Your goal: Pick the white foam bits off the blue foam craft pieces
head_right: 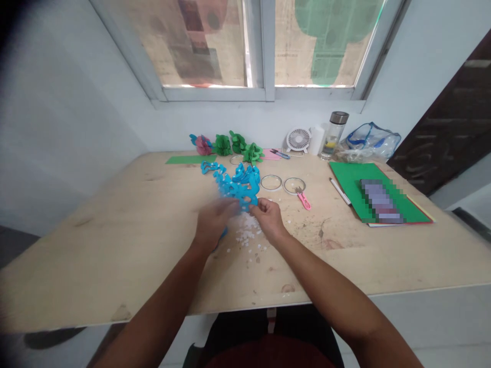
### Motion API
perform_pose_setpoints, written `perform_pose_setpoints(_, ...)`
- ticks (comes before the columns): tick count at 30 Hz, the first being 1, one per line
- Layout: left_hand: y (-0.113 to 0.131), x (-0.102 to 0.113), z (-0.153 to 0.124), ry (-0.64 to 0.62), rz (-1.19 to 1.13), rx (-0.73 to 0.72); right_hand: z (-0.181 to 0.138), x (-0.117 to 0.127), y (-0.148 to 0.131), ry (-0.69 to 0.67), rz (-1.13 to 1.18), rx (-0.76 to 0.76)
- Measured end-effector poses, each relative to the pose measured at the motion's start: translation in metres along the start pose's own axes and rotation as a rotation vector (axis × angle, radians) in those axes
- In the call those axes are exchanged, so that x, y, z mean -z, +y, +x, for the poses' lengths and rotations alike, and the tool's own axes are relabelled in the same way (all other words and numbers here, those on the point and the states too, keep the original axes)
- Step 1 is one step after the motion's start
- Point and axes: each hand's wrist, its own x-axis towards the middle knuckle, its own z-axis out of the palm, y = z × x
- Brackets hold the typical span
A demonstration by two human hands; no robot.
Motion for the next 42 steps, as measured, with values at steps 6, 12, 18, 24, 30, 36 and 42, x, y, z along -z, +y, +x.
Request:
perform_pose_setpoints(6, -0.011, -0.005, -0.001, 0.044, 0.430, -0.440, 0.001, 0.000, 0.001, 0.011, -0.022, 0.050)
perform_pose_setpoints(12, -0.018, -0.011, -0.001, 0.061, 0.606, -0.558, 0.000, 0.001, -0.001, 0.021, -0.096, 0.079)
perform_pose_setpoints(18, -0.020, -0.012, -0.002, 0.066, 0.665, -0.547, -0.002, 0.000, -0.001, 0.025, -0.163, 0.113)
perform_pose_setpoints(24, -0.019, -0.012, -0.002, 0.056, 0.640, -0.510, -0.002, 0.000, 0.001, 0.035, -0.188, 0.124)
perform_pose_setpoints(30, -0.018, -0.013, -0.002, 0.057, 0.604, -0.496, -0.003, -0.001, -0.001, 0.044, -0.198, 0.145)
perform_pose_setpoints(36, -0.017, -0.013, 0.000, 0.070, 0.515, -0.376, -0.001, 0.000, 0.003, 0.052, -0.188, 0.128)
perform_pose_setpoints(42, -0.011, -0.011, 0.002, 0.032, 0.363, -0.176, 0.001, 0.001, 0.006, 0.060, -0.156, 0.099)
